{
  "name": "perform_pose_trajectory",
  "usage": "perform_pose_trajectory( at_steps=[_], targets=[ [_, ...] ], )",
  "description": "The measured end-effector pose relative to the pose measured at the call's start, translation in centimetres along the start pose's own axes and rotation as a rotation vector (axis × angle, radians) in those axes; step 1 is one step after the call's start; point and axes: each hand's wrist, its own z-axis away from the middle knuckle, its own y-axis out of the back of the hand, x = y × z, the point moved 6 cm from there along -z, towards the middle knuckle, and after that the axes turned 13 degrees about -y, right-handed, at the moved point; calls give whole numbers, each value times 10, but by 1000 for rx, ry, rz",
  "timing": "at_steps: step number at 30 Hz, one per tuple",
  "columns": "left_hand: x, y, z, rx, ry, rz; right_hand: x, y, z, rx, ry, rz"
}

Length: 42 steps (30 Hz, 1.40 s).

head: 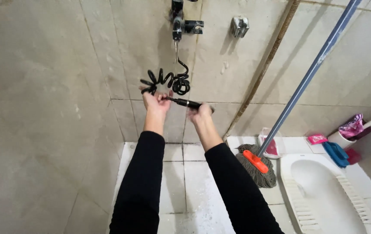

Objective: The person scrubs a mop head with a pink sponge, then rinses the sponge and mop head with a handheld shower head. They rinse the shower head, faucet, and surrounding wall tiles, and finally rinse the mop handle and floor area.

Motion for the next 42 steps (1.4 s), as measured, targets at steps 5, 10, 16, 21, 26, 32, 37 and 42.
perform_pose_trajectory(
  at_steps=[5, 10, 16, 21, 26, 32, 37, 42],
  targets=[
    [-22, 75, -28, -199, 80, -492, -63, -67, 152, -17, 451, -36],
    [-25, 112, -23, -547, 21, -1374, -59, -132, 337, -170, 798, 608],
    [-17, 26, -14, -450, -213, -1078, -15, -169, 364, -213, 1391, 1566],
    [-43, -47, -36, -504, -228, -703, -10, -159, 367, -153, 1565, 1350],
    [-47, -76, -47, -474, -250, -810, -33, -156, 354, -100, 1460, 1112],
    [-28, -108, -15, -523, -299, -871, -47, -145, 343, -146, 1386, 1017],
    [-24, -131, -7, -546, -325, -859, -48, -151, 329, -246, 1369, 1130],
    [-9, -154, -2, -555, -403, -849, -50, -170, 384, -264, 1391, 1078]
  ],
)
